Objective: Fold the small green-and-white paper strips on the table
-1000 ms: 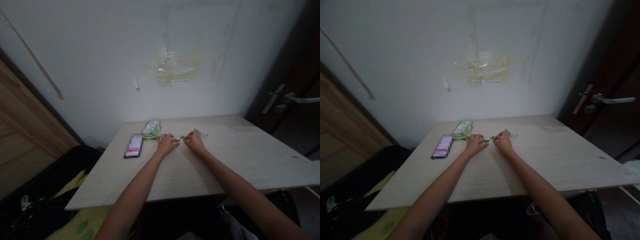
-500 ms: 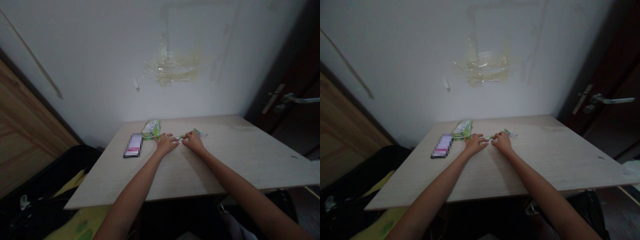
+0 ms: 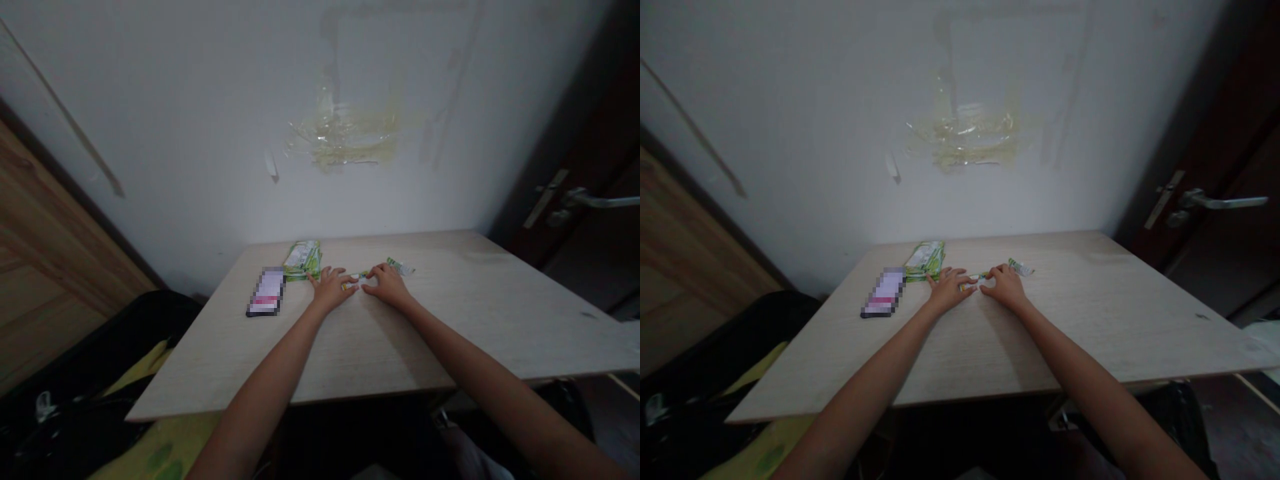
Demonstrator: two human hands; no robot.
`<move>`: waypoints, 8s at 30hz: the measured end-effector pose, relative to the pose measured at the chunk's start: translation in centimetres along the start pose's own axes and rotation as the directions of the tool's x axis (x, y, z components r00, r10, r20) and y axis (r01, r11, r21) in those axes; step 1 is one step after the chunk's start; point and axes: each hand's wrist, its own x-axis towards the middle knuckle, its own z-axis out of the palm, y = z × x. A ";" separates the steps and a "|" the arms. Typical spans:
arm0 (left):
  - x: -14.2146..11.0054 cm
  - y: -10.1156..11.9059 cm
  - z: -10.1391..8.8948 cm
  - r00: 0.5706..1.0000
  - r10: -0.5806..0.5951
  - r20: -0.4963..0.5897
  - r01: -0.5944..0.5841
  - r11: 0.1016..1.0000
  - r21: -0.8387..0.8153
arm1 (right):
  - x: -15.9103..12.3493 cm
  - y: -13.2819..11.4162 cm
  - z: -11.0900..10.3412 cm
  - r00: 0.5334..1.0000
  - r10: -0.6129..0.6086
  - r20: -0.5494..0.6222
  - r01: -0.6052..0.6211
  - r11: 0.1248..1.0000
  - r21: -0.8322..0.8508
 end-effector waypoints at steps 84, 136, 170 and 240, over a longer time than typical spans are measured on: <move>-0.1 -0.2 -0.7 0.994 0.011 0.111 -0.017 0.999 0.051 | 0.3 0.0 0.5 0.999 -0.042 0.012 0.042 0.999 0.006; -0.4 0.3 -0.2 0.998 -0.016 0.057 0.014 0.999 0.038 | 0.4 0.2 0.2 0.994 -0.092 -0.052 0.093 0.996 0.012; -0.3 -0.3 -0.3 0.994 0.041 0.104 -0.045 0.999 0.031 | -0.3 -0.7 0.0 1.000 -0.031 0.001 0.031 0.997 0.069; -0.3 -0.9 -0.5 0.970 0.090 0.226 -0.114 0.989 0.096 | 0.7 0.4 0.8 0.997 -0.068 -0.021 0.068 0.998 0.005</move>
